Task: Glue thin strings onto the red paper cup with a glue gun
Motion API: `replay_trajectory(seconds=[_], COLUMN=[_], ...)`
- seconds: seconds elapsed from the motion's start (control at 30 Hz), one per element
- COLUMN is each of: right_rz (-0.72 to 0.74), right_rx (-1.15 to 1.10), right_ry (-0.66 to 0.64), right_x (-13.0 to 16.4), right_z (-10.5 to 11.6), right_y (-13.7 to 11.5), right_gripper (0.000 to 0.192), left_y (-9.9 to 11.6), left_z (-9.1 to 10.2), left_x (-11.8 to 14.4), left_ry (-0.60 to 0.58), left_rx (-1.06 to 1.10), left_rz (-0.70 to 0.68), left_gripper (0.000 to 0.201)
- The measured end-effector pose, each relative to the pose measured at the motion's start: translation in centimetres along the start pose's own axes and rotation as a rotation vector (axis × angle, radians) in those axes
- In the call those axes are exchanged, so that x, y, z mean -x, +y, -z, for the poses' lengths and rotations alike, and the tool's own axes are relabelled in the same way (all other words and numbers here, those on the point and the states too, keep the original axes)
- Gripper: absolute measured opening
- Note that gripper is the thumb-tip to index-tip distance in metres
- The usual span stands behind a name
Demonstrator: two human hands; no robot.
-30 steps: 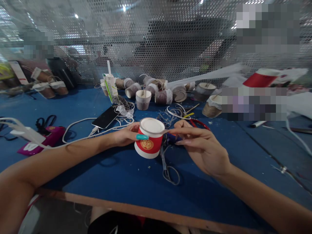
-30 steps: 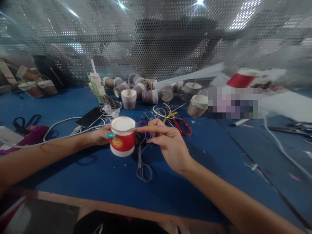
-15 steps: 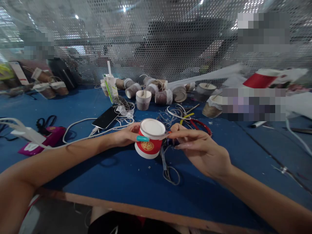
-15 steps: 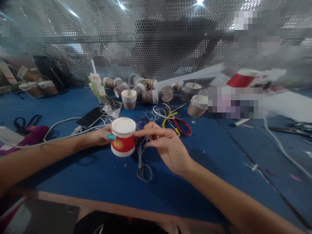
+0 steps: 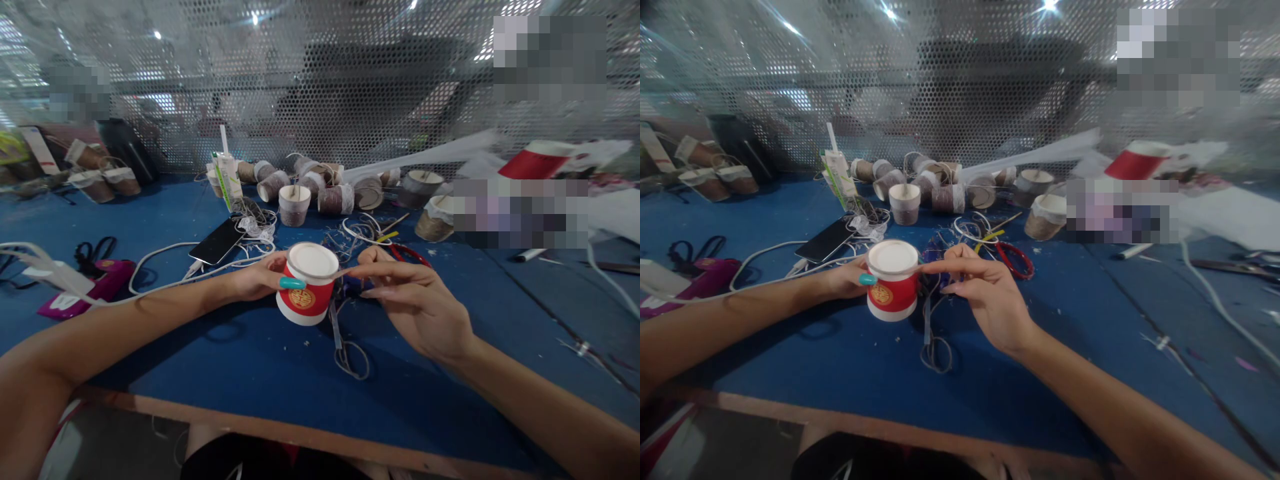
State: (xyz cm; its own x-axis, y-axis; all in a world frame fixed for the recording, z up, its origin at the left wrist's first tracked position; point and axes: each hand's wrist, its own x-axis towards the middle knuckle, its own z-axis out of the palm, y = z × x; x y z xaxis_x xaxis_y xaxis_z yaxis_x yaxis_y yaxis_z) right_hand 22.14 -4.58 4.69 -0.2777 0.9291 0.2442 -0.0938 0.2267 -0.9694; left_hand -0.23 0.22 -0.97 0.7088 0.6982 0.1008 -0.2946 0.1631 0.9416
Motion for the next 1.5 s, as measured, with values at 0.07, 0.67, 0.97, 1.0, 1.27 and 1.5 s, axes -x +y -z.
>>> replay_trajectory(seconds=[0.07,0.67,0.97,1.0,1.27,1.5], right_rz=[0.025,0.203,0.583,0.562,0.445,0.180], right_rx=[0.016,0.117,0.562,0.532,0.289,0.133], right_ry=[0.011,-0.002,0.010,0.009,-0.015,-0.015], right_x=[0.0,0.1,1.1,1.0,0.7,0.4], right_z=[0.1,0.6,0.9,0.9,1.2,0.3], right_y=[0.1,0.5,0.5,0.7,1.5,0.2], right_gripper=[0.030,0.035,0.049,0.049,0.048,0.026], left_y=[-0.1,-0.1,0.0,0.0,0.1,0.1], left_z=[0.1,0.1,0.1,0.1,0.0,0.0], left_x=[0.0,0.0,0.0,0.0,0.1,0.0], left_ry=[-0.005,-0.012,-0.012,-0.011,0.010,0.000], left_rx=[0.007,0.028,0.016,0.019,0.054,0.027], left_rz=[-0.006,0.001,-0.019,-0.012,0.011,0.002], left_gripper=[0.063,0.064,0.060,0.061,0.066,0.061])
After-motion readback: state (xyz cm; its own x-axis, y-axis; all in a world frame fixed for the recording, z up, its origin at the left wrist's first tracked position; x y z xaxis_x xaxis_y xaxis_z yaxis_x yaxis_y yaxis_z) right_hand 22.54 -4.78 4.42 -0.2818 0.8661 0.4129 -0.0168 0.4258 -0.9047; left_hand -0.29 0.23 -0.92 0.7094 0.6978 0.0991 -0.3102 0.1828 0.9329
